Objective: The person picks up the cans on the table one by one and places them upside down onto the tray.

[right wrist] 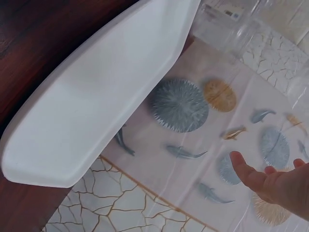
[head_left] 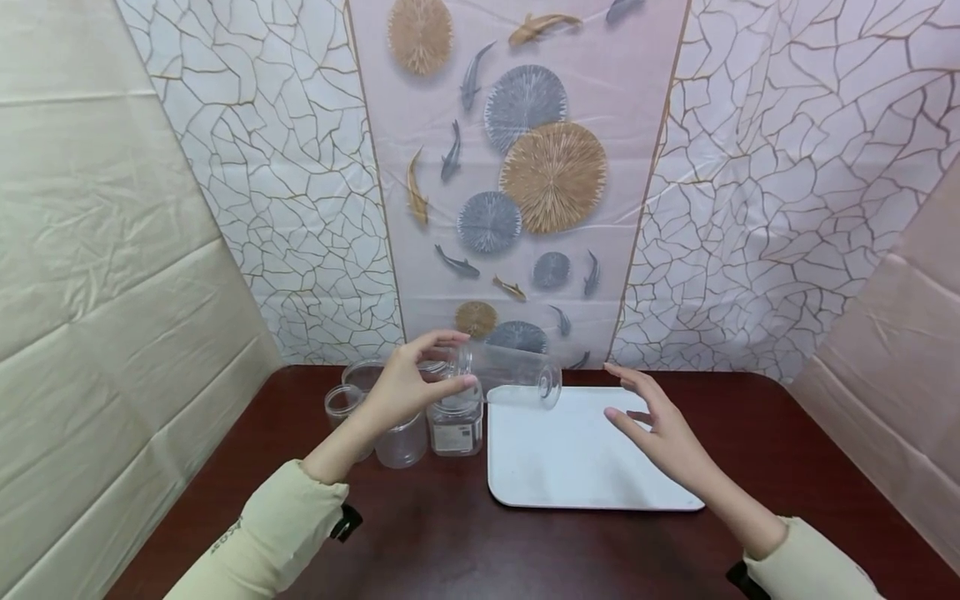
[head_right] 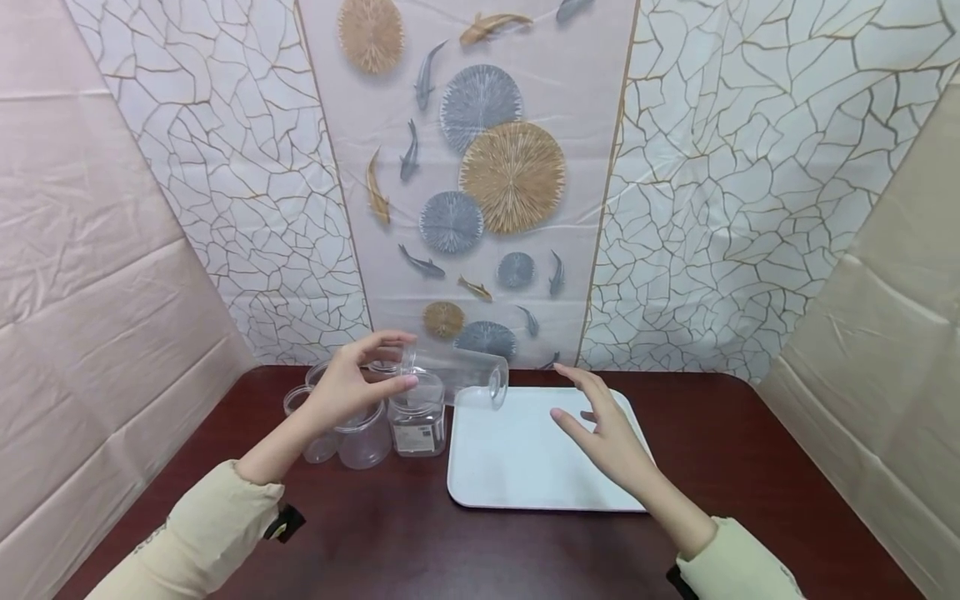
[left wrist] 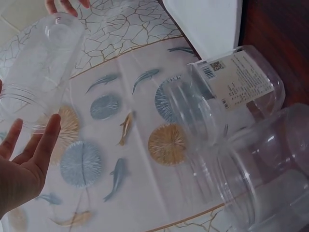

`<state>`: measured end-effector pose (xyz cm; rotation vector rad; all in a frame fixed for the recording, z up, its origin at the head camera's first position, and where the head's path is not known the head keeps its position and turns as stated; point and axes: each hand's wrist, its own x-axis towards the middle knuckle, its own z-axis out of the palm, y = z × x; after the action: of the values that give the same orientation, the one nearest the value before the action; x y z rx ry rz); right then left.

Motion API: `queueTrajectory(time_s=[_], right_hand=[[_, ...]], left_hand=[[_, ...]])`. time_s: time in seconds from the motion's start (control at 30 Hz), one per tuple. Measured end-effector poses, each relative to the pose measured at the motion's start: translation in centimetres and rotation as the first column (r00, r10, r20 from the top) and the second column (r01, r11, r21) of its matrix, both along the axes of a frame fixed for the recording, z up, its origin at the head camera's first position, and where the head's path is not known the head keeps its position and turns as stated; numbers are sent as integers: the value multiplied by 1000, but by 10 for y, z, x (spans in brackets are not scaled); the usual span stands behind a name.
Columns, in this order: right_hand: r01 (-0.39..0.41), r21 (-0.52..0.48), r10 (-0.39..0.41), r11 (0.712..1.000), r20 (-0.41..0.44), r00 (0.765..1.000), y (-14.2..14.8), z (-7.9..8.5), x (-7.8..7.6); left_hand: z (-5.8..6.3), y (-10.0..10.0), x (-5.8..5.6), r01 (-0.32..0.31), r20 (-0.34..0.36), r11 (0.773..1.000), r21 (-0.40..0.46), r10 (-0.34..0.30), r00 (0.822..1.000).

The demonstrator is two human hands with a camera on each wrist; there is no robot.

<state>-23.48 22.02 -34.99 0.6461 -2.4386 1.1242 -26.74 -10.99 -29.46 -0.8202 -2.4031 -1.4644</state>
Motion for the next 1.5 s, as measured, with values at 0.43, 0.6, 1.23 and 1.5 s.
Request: queueTrajectory(time_s=[0.43,0.6,1.23,1.5], right_hand=[[-88,-180,111,980,121,987,-10,13,5],[-152,-296,202,943,145,969,-14,16,7],[-244,-400,323,884,142,936,-23,22,11],[-203,-377,280,904,163,946,-23,24,10]], left_hand=[[-14,12,-5,75,60,977,200,-89,994],[-20,16,-5,126,75,960,249,-149,986],[-30,27,4,166,63,942,292,-192,979],[-36,30,2,144,93,943,302,-179,979]])
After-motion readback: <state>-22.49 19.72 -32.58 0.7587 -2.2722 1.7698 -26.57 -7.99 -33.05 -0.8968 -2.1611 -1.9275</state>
